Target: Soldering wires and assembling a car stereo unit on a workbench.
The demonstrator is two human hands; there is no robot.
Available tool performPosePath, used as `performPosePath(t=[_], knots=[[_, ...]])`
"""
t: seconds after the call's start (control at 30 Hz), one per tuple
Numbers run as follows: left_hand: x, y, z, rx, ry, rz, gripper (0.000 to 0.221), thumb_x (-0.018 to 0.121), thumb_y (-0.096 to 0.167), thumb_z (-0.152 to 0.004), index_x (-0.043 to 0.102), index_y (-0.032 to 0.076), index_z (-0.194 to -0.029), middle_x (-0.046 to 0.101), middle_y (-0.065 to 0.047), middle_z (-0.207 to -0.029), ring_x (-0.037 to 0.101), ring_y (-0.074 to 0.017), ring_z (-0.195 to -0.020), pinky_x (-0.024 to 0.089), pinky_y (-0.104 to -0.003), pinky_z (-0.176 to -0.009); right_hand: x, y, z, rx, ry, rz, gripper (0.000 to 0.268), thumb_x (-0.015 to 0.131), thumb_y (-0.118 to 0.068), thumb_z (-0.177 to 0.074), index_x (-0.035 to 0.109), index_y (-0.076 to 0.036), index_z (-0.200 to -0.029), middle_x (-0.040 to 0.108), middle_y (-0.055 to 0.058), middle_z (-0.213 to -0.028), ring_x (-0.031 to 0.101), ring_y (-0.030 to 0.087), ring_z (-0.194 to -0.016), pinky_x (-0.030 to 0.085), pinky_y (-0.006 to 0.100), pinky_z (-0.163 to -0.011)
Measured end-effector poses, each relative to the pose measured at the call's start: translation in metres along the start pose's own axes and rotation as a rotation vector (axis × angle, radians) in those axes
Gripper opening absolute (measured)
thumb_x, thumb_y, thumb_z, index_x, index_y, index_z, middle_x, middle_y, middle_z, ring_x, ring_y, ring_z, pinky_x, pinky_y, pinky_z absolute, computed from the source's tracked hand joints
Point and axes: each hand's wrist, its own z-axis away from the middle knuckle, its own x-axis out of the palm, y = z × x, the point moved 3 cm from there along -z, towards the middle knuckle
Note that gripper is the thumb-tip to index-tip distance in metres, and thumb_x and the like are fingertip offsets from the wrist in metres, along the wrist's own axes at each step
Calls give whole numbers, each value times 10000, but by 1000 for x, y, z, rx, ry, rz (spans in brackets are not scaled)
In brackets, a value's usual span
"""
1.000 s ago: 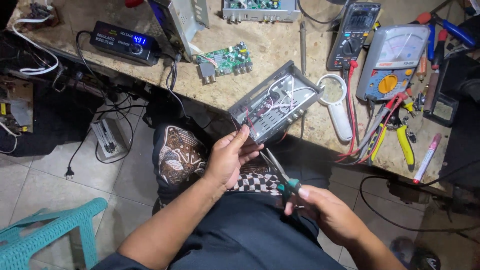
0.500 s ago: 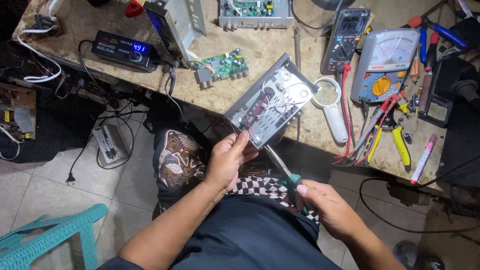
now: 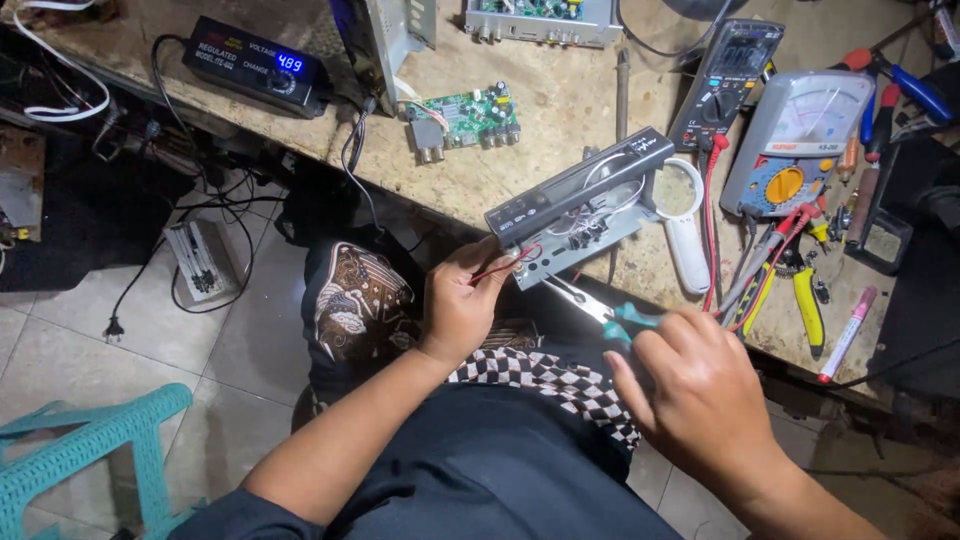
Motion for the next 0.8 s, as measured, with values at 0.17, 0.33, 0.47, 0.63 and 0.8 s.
performPosePath(t=[0.17,0.33,0.47,0.63,0.8], knots=[[-1,-23,1,-5,14,-44,139,737,30,-930,757,26,-1068,772,-107,-1021,752,-227,-958,615,-341,-863,3,-10,-30,-124,56,99,384,697,-360,-955,532,-118,-706,539,91,-749,564,305,-794,408,414,-562],[-6,-27,-7,38,-32,-43,154,731,-4,-934,754,38,-1081,754,-106,-1036,743,-235,-958,608,-339,-859,18,15,-49,-155,-103,133,337,645,-412,-977,630,-120,-809,637,62,-864,591,274,-920,452,404,-638],[-6,-37,-10,17,-55,-53,208,754,-61,-888,765,75,-1044,712,-88,-1044,718,-227,-969,608,-335,-876,29,34,-66,-165,-296,45,286,699,-434,-899,671,-150,-872,613,37,-909,575,284,-1004,490,456,-680],[-4,-33,-6,1,-47,-19,266,749,-114,-859,758,53,-1065,716,-92,-993,730,-221,-922,619,-329,-871,14,6,-68,-45,-449,42,325,622,-527,-933,728,-227,-999,659,37,-989,591,272,-971,548,482,-703],[-2,-19,2,46,-25,-22,316,766,-131,-860,710,-8,-1146,678,-141,-1023,737,-230,-908,653,-314,-846,2,-17,-66,-163,-288,301,351,617,-496,-912,625,-218,-697,603,50,-760,599,308,-715,454,440,-482]])
